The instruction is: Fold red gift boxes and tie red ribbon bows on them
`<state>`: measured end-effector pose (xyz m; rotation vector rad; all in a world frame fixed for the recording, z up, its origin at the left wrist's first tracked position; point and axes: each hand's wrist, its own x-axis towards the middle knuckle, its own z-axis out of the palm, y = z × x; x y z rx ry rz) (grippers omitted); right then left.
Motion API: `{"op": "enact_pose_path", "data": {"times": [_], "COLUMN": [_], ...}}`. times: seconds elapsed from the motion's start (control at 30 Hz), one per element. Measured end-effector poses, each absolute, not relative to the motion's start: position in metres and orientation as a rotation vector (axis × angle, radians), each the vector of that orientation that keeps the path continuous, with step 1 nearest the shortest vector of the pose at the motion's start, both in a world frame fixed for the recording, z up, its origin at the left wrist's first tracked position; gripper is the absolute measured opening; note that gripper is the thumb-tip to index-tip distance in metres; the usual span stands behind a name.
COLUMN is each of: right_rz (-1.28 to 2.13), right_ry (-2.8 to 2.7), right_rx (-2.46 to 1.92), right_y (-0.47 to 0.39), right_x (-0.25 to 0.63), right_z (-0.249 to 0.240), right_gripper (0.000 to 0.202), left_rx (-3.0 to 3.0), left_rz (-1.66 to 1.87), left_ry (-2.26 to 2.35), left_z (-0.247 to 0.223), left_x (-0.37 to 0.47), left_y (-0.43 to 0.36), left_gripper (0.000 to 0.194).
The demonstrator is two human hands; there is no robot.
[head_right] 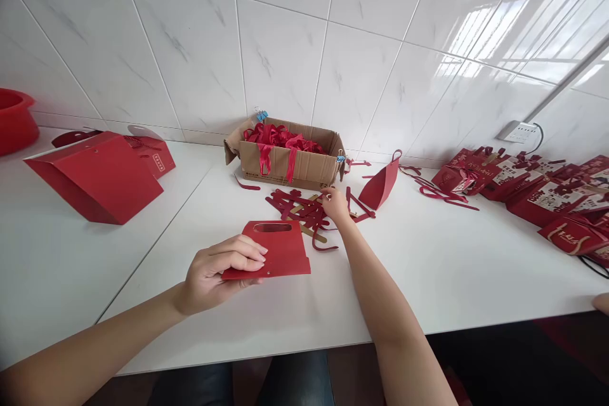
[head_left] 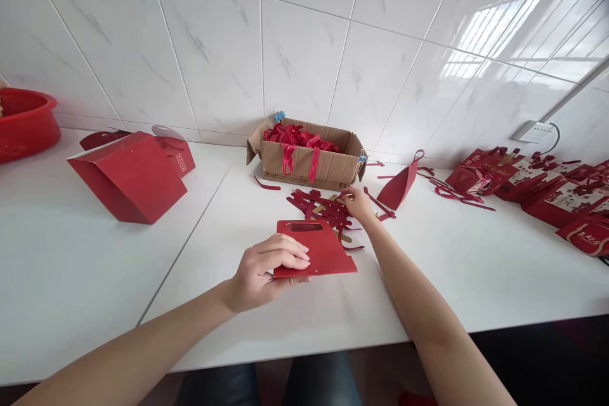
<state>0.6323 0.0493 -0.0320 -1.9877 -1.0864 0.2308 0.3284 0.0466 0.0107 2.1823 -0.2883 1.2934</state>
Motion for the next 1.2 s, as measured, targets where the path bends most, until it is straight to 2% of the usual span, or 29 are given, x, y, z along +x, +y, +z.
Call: {"op": "enact_pose_path", "data": {"times": [0.13,0.33,0.47,1.2], "right_rz": [0.192,0.227,0.289,0.275], "right_ry": [-1.36,-1.691,-1.808,-1.546], "right_rx": [-1.995,-1.974,-2.014,-2.191], "right_y": [0.061,0.061,0.064,0.069], "right_x": [0.634,0.635,0.635,0.612], "right_z": [-0.035,-0.027,-0.024,-0.026], "right_gripper": [0.04,0.024,0.023,0.017], "left_rx": [2.184,2.179,2.175,2.203], "left_rz": [1.297,1.301,1.293,1.288], "left_ry": [-0.308,-0.303,-0.284,-0.282], "left_z": [0.01,0.01,0.011,0.012], "left_x": [0.327,0.326,0.325,0.325], "left_y": [0.046,0.049,0.05,0.046], "left_gripper": [0.016,0.017,0.016,0.015]}}
